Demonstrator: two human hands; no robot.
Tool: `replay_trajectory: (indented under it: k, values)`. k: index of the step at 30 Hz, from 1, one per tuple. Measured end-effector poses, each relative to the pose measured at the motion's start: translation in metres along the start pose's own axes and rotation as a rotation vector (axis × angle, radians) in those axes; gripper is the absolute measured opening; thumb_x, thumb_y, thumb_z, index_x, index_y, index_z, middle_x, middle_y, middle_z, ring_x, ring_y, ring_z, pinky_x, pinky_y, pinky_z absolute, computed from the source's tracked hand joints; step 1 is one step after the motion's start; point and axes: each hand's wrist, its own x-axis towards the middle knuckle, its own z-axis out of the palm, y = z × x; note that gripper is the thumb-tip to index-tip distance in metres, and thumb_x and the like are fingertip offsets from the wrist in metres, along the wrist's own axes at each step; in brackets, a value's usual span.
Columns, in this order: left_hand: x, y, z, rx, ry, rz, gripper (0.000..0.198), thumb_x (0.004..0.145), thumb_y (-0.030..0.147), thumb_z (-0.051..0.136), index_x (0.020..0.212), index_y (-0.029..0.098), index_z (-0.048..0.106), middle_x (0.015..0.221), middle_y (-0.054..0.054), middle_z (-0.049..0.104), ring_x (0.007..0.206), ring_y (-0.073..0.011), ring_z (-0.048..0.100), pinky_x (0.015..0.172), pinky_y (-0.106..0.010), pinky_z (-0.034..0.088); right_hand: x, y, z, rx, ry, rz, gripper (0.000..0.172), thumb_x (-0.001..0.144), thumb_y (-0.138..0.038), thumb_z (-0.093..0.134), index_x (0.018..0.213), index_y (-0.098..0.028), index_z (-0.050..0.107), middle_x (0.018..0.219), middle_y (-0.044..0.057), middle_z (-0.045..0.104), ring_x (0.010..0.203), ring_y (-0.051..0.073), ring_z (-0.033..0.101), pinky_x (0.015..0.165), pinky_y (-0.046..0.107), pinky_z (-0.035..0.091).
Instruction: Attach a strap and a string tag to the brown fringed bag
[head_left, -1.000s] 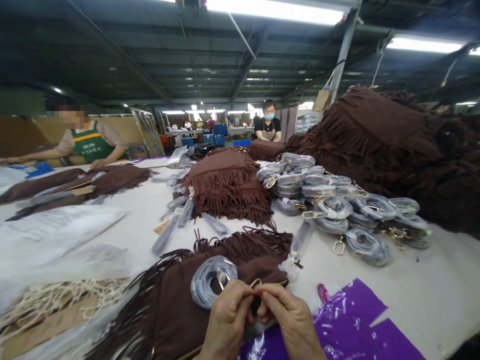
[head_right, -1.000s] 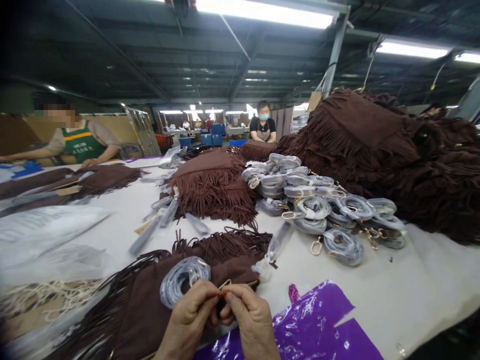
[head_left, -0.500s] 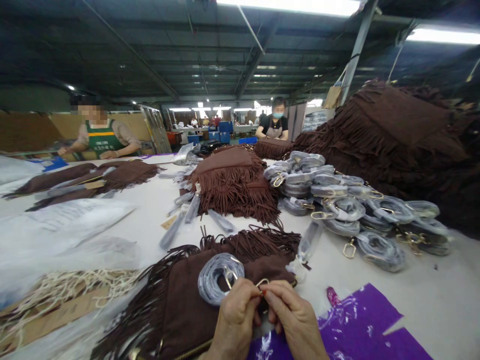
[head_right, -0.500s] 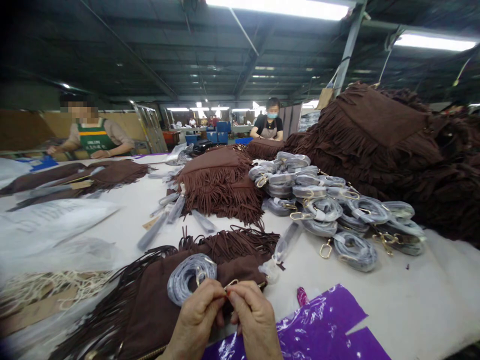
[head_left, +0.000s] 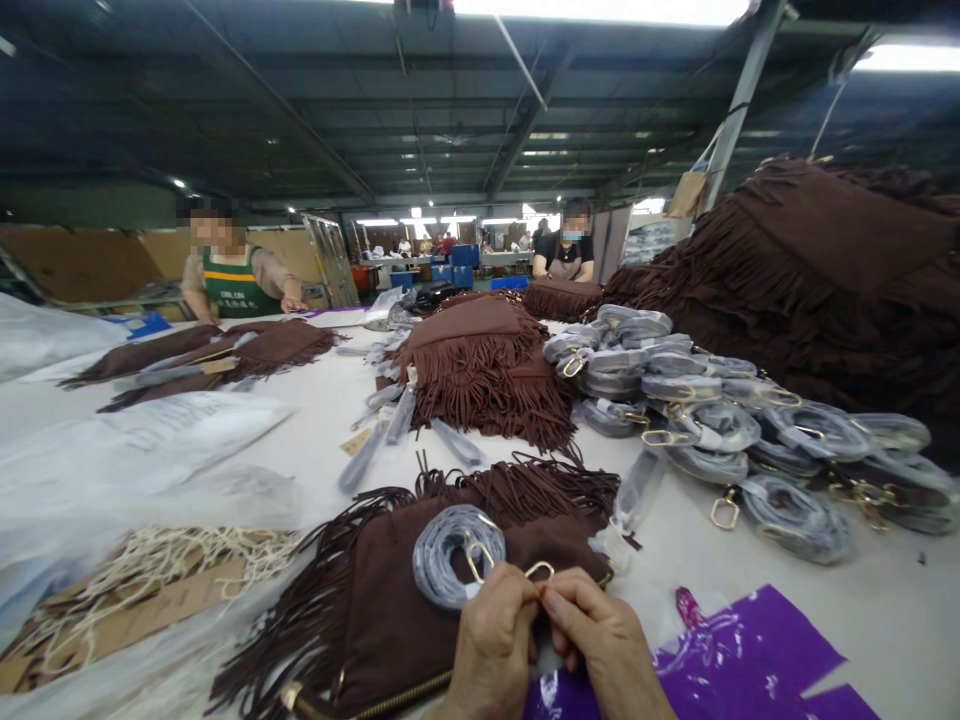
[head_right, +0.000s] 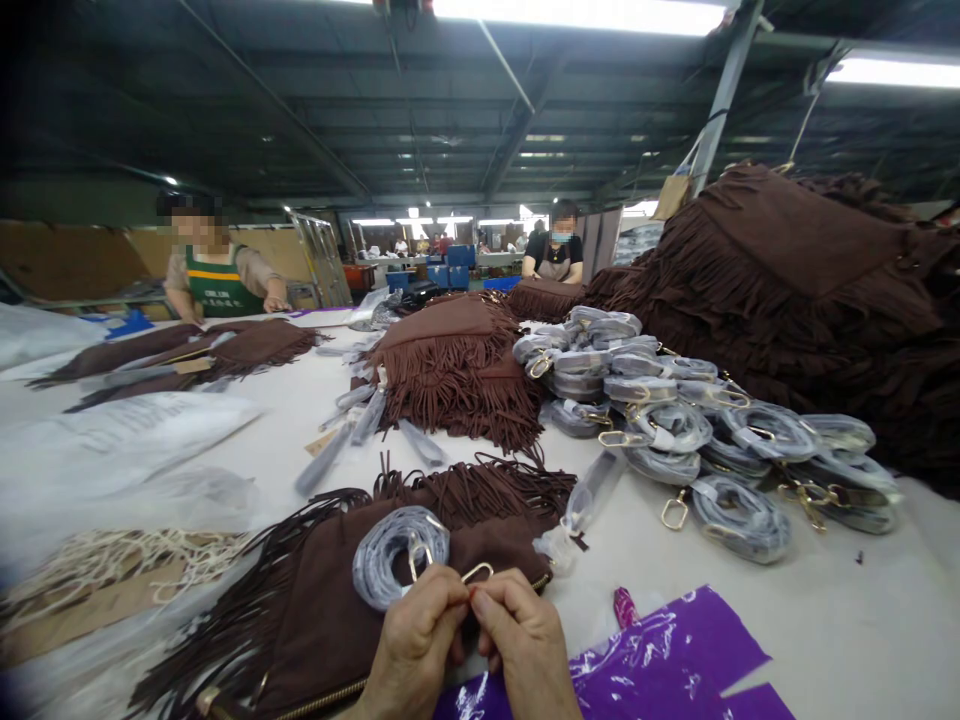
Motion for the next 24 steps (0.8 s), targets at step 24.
replay_trajectory:
  k: [24]
  values:
    - [0.01,0.014,-0.097,0.845,-0.447,0.149,0.033,0.073,0.001,0.039,0.093,0.02,0.056,0.088,-0.003,0.061,0.094,-0.0191,0.052,0.099,-0.052,0.023,-0.011,-0.02,-0.003,-0.285,0.133,-0.557,0.015,0.079,-0.028,0.056,0.088,-0.021,0.066,0.086,0.007,0.063,0.079,0.019,0.058,0.072,0.028,0.047]
